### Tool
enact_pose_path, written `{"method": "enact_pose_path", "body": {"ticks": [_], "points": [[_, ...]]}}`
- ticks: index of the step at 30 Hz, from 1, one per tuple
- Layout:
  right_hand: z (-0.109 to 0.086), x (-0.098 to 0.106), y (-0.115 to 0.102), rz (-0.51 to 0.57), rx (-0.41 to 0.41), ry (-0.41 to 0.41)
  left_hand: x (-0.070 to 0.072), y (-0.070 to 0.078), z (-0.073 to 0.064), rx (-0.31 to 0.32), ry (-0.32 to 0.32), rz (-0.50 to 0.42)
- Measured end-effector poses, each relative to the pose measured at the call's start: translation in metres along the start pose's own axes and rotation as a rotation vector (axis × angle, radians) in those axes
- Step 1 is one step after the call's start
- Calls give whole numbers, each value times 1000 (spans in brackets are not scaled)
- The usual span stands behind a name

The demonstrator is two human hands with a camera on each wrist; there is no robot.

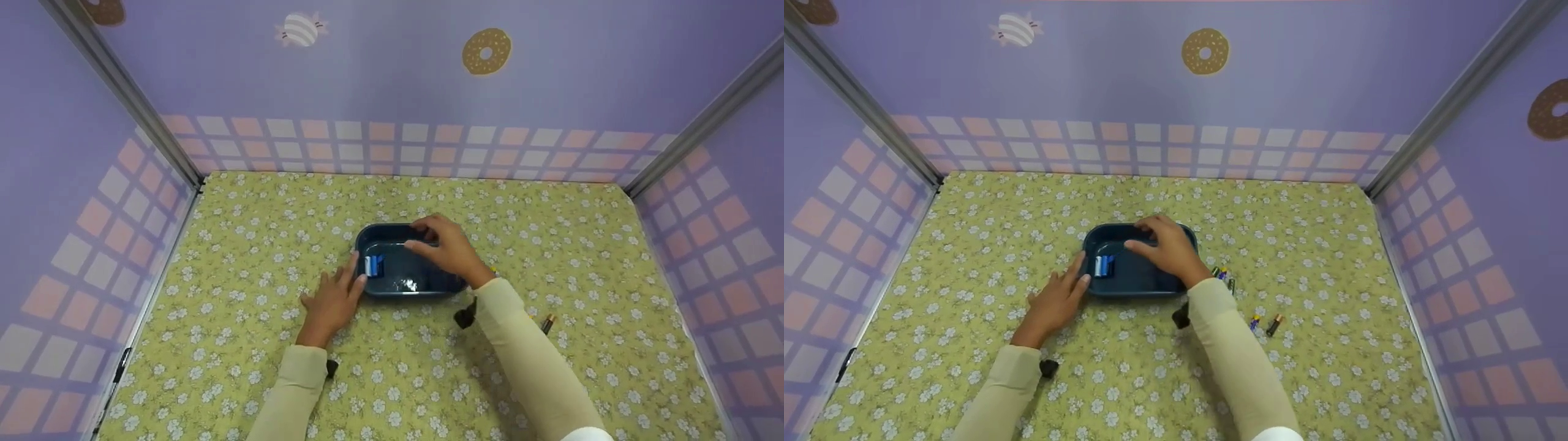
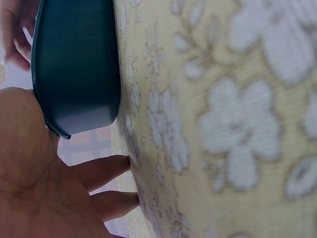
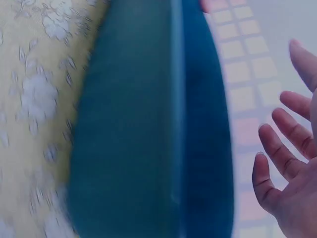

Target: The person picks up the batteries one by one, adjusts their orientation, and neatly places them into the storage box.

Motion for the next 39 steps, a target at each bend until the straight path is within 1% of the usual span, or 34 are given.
{"method": "enact_pose_path", "body": {"ticks": [4, 8, 13, 17, 21, 27, 34, 39], "points": [[-15, 28, -2, -3, 27, 87, -1, -1, 0, -3, -2, 1], [-34, 51, -2, -20, 10, 157, -1, -2, 0, -4, -4, -5], [-58, 74, 3, -52, -5, 223, -2, -3, 1, -7, -6, -13], [-77, 89, 13, -74, -19, 260, -1, -2, 1, -9, -4, -13], [-95, 99, 27, -87, -57, 270, -1, -1, 1, -11, -4, -13], [-123, 106, 48, -106, -128, 267, -1, 0, 1, -7, -2, -11], [-147, 107, 69, -80, -227, 214, -1, -1, 1, -2, 3, -14], [-157, 104, 83, -59, -261, 166, -1, -1, 1, -12, 0, -23]]}}
Point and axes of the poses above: each hand's wrist, its own z-axis towards the middle knuckle, its own x-axis out of the back of the hand, y = z × x, the point moved 3 cm from there along z, towards the middle knuckle, and after that the axes turned 11 degrees about z, right-handed, at the moved point
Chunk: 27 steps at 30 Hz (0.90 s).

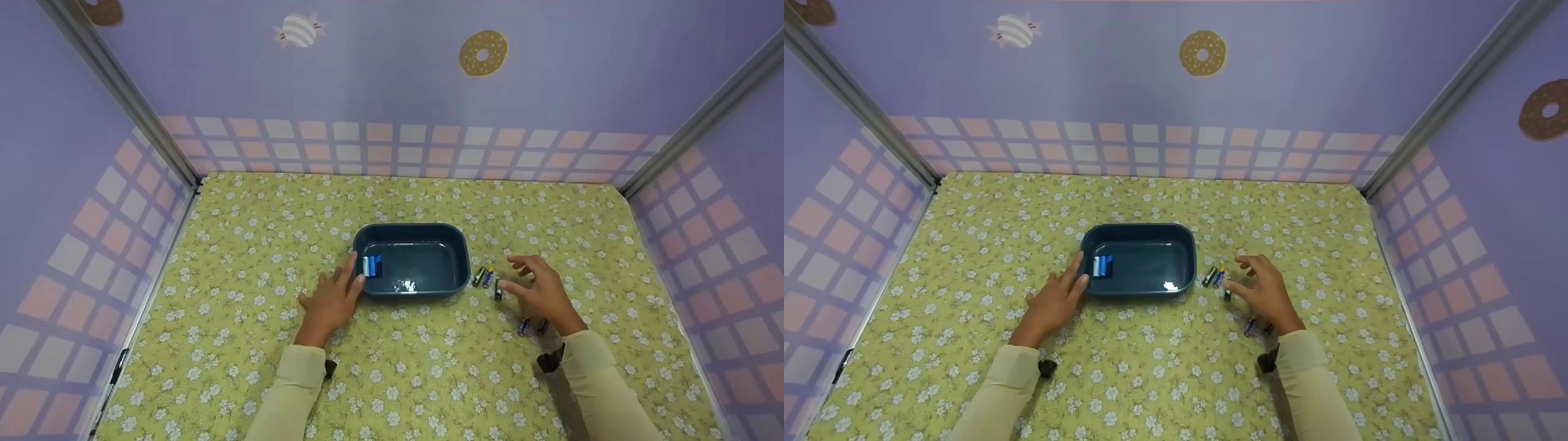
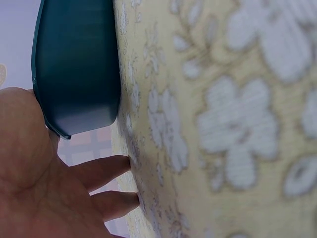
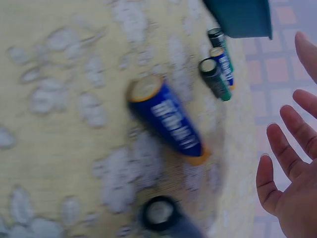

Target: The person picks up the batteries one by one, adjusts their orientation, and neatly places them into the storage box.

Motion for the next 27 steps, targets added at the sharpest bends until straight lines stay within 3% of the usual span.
{"method": "enact_pose_path", "body": {"ticks": [13, 27], "points": [[-6, -11, 26, -24, -51, -84, 0, -1, 0, 1, -1, -10], [-7, -16, 32, -42, -85, -135, 1, 0, -1, -2, 6, -5]]}}
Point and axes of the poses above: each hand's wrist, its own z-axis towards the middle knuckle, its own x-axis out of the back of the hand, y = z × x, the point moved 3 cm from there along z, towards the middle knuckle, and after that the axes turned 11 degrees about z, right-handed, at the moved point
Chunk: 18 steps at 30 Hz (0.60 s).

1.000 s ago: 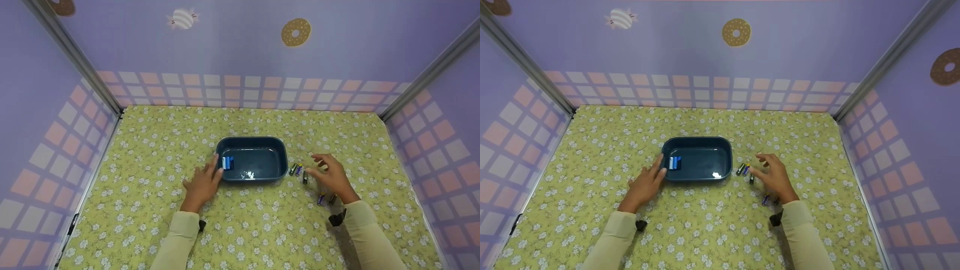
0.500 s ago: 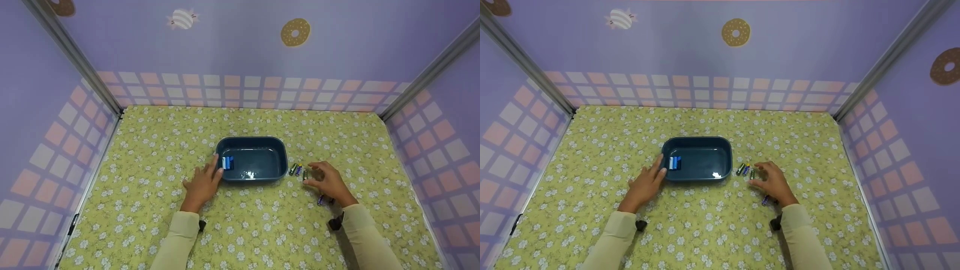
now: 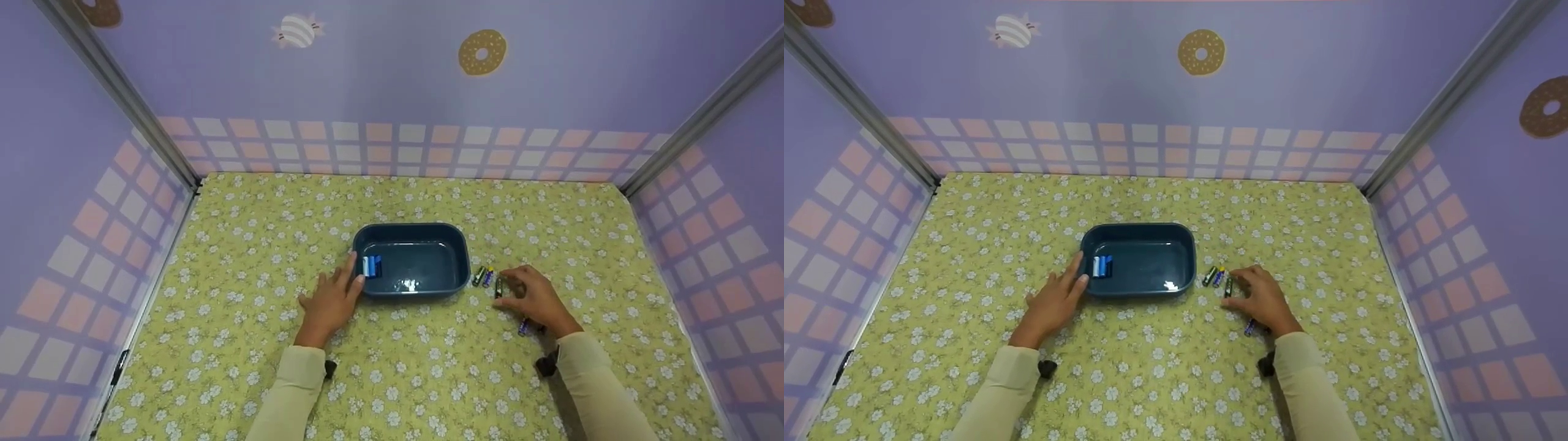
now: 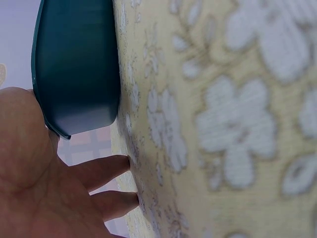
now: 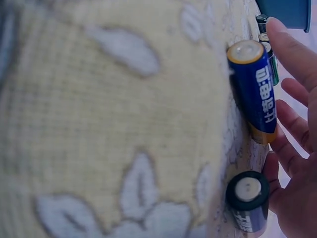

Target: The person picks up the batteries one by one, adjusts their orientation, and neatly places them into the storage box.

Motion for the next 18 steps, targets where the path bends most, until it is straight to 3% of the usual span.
{"method": "enact_pose_path", "body": {"ticks": [18], "points": [[1, -1, -1, -59, 1, -6, -1, -2, 0, -8, -5, -7]]}}
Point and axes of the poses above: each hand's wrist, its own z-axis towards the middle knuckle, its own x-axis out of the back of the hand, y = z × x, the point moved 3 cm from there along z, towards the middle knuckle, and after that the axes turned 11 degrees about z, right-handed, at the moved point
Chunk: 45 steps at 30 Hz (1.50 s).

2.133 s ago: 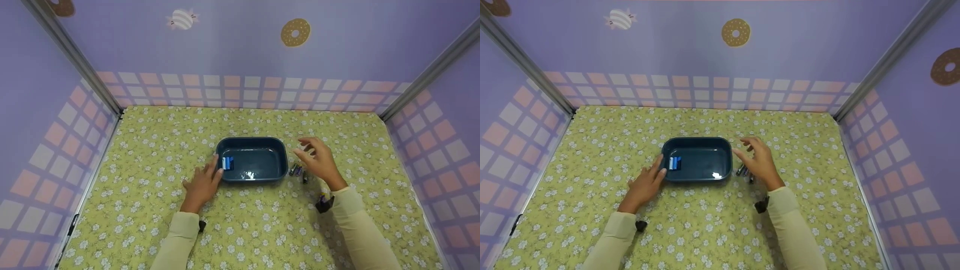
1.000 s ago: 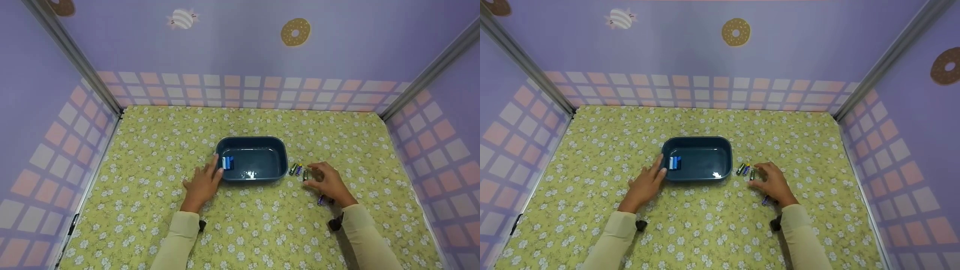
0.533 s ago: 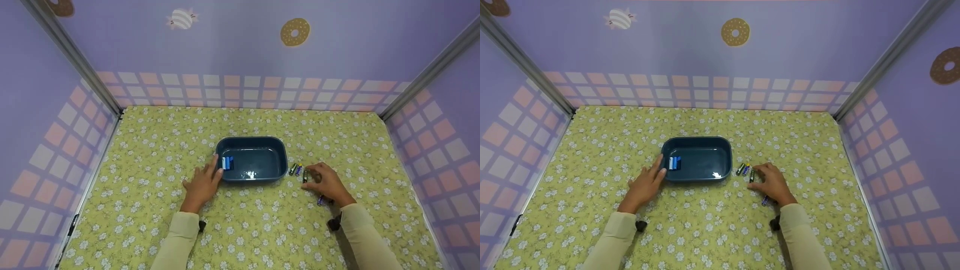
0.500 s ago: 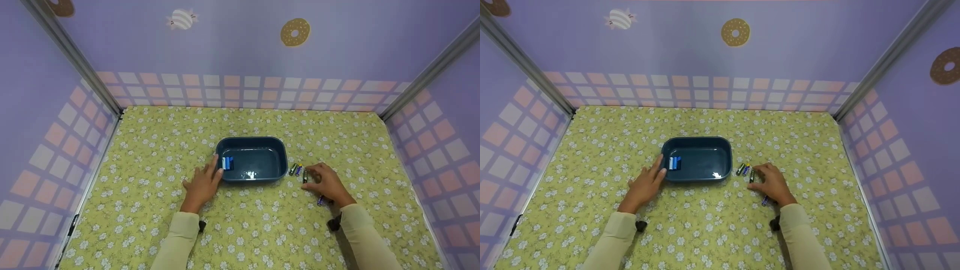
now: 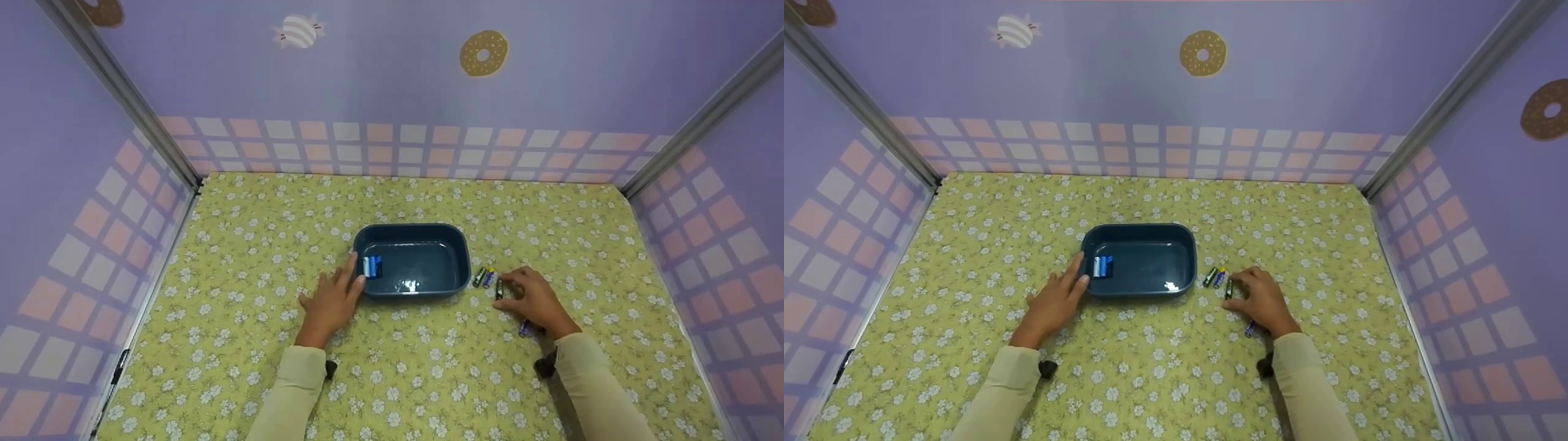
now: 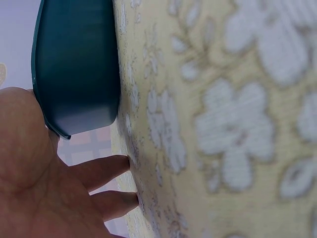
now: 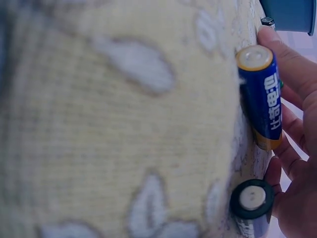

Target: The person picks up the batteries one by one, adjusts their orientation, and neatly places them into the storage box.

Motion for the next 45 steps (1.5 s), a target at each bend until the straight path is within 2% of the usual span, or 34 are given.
{"method": "enact_pose_path", "body": {"ticks": [13, 21, 29, 36, 45], "points": [[-3, 2, -2, 21, -24, 2, -1, 2, -1, 2, 2, -5], [-1, 5, -10, 43, 6, 26, 0, 3, -1, 0, -11, -8], [3, 9, -32, 24, 124, 56, 0, 2, -1, 10, -7, 0], [8, 13, -56, 50, 128, 94, 1, 3, -1, 10, -1, 20], [23, 7, -88, 56, 202, 138, 0, 2, 1, 20, -3, 25]]}}
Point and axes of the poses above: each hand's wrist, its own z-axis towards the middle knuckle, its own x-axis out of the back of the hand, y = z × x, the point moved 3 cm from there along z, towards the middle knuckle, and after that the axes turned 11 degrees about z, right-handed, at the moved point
